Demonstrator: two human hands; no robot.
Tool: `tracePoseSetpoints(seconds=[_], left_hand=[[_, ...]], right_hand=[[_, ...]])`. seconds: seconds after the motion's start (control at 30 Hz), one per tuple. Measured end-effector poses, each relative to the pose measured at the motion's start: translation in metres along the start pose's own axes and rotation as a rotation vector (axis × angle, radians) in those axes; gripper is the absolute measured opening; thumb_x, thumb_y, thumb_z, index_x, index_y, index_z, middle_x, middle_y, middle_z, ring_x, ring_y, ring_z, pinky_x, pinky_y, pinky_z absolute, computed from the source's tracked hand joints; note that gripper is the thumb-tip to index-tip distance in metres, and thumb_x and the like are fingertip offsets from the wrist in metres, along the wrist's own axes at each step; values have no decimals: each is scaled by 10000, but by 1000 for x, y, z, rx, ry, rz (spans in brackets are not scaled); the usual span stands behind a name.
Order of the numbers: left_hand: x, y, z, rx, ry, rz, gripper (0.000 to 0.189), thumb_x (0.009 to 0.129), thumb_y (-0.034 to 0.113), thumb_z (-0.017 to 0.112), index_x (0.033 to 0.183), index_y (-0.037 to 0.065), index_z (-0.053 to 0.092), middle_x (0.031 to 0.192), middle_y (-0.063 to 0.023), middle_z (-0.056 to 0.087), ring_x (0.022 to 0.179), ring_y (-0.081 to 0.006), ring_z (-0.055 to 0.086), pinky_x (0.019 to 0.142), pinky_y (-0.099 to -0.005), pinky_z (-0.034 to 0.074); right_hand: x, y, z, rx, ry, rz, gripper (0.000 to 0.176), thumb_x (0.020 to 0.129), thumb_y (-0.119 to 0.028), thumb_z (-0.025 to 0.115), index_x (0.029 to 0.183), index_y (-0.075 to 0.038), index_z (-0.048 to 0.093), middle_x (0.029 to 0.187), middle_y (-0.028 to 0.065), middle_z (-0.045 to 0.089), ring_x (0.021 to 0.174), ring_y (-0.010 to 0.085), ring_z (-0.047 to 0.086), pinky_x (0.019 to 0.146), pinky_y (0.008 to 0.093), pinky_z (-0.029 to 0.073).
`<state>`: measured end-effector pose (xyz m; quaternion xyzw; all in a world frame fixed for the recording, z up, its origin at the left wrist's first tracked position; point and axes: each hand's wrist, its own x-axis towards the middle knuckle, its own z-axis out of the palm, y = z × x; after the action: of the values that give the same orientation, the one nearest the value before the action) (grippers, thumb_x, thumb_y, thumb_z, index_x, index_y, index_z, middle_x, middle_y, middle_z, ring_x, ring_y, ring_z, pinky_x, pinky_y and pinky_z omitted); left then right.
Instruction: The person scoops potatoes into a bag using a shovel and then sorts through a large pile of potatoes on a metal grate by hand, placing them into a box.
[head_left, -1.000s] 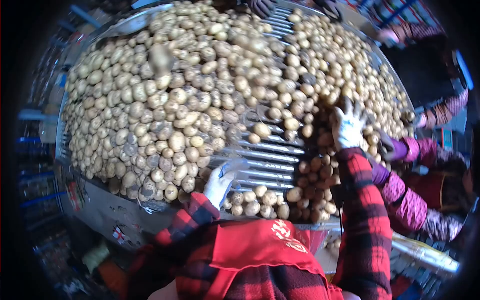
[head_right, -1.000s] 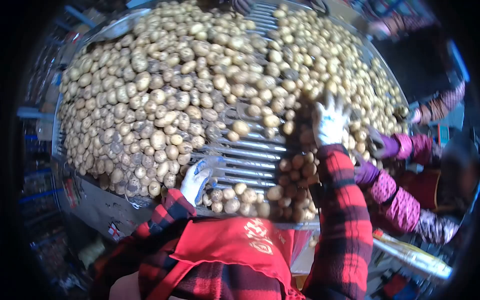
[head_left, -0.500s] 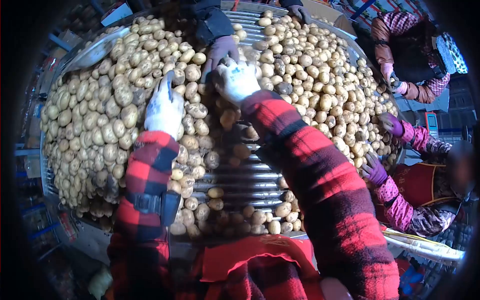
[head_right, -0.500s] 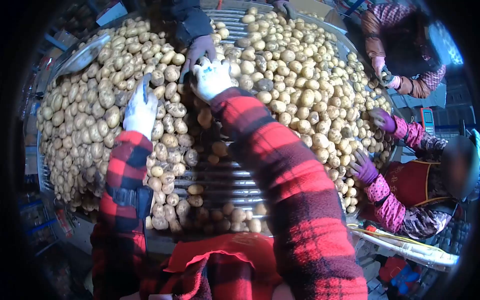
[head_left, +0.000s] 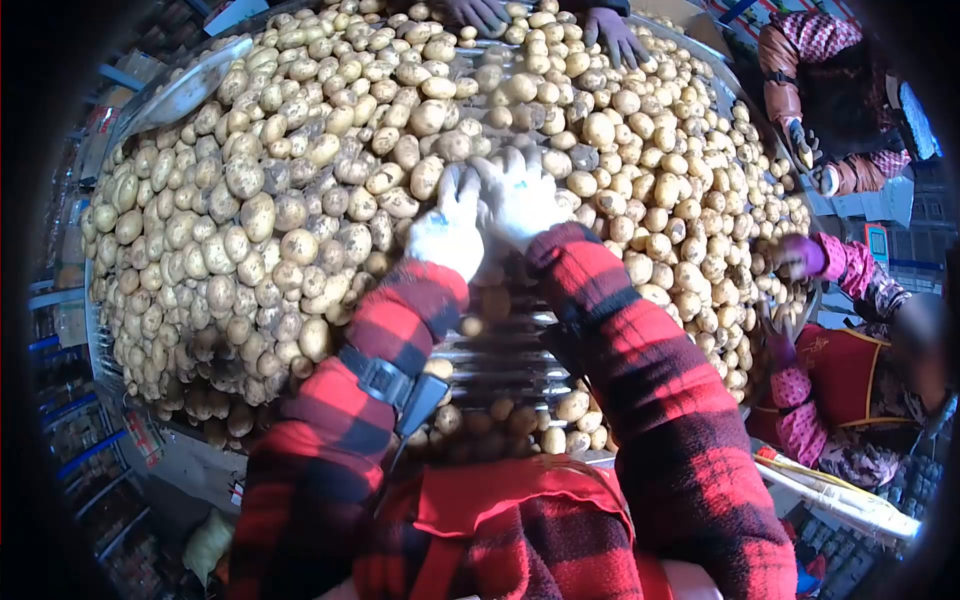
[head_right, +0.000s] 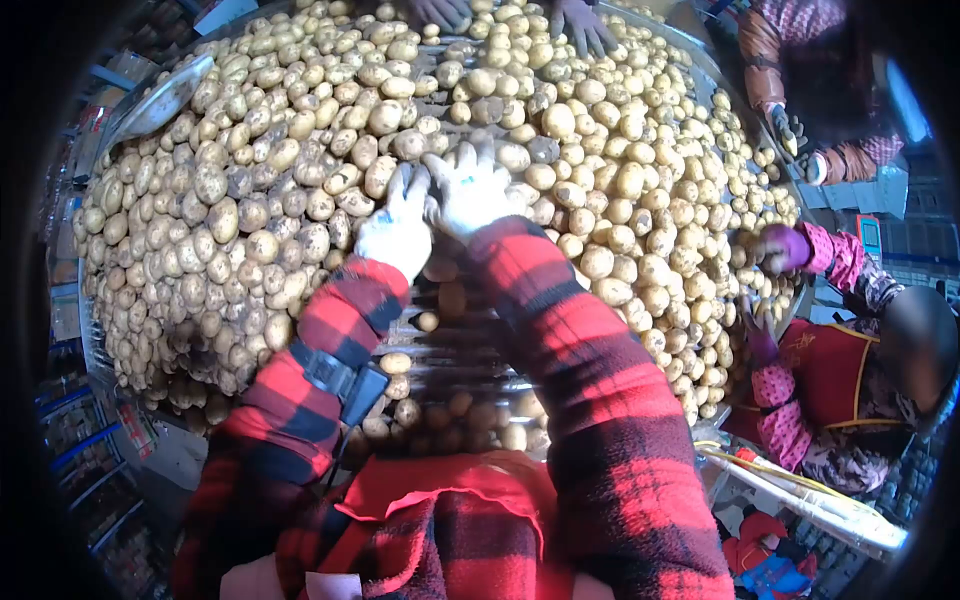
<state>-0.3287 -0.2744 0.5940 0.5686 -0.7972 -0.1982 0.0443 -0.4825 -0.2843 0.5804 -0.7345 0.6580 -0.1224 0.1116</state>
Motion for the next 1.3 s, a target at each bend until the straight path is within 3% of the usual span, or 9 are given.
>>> tracePoseSetpoints(seconds=[0.43,0.53,0.73,0.83,0.97,1.07,1.2,1.23,1.3], left_hand=[[-214,-7,42,-573,-268,286,471,956,57,533,1405,171,623,1499,-131,566,1075,-299,710,916,-406,579],[-229,-8,28,-1099,-317,-108,388,1043,26,509,1414,70,612,1157,-24,680,821,-60,588,750,-267,545],[-214,-18,-18,-1284,-261,-315,377,1100,118,494,1467,81,567,1317,-34,671,979,-97,652,847,-262,543],[-218,-33,-7,-1309,-245,-359,386,1084,100,487,1459,61,571,1289,-35,673,1012,-109,643,884,-273,534],[-225,-14,5,-1334,-301,-230,377,1067,80,488,1427,18,583,1229,-57,673,944,-118,655,841,-288,554],[-224,-18,18,-1085,-199,-58,406,1035,19,469,1425,20,583,1307,-80,667,1005,-131,655,850,-292,560],[-200,-27,-5,-1115,-55,-153,440,1002,-51,413,1389,14,612,1357,-90,661,1107,-169,664,886,-312,571],[-184,-32,-7,-1130,23,-182,442,933,-89,488,1329,32,642,1326,-143,678,1148,-323,698,1011,-400,549],[-137,-55,-12,-778,115,-45,420,997,-14,469,1392,18,604,1382,-116,660,1157,-231,676,970,-370,562]], right_hand=[[-263,-20,-31,-66,-62,7,577,843,-330,781,1378,-166,638,1528,262,473,1434,473,419,1174,641,312],[-246,-52,-44,70,83,7,590,843,-277,762,1394,-135,605,1469,211,521,1352,435,484,1158,613,332],[-251,-63,-8,213,-115,-162,522,865,-262,759,1352,-130,627,1603,217,403,1400,468,455,1175,679,276],[-214,-50,-47,560,-189,-114,272,885,-200,693,1113,-52,683,1197,202,664,1066,411,658,931,520,532],[-98,-34,-33,191,486,-224,301,933,-274,701,1126,-55,632,1009,188,701,918,396,687,810,506,545],[-4,-36,-34,162,-619,222,421,928,-425,679,1179,-102,776,1110,133,786,1052,310,742,904,477,572],[12,-31,-10,55,-515,148,323,882,-375,695,1110,-173,803,1010,70,808,969,279,767,905,409,586],[-3,-25,-20,126,-504,153,349,880,-362,704,1145,-149,784,1010,75,806,963,285,767,913,411,586],[-48,-16,-42,481,-363,183,396,887,-312,745,1181,-47,715,1007,76,774,939,230,742,846,366,576]])
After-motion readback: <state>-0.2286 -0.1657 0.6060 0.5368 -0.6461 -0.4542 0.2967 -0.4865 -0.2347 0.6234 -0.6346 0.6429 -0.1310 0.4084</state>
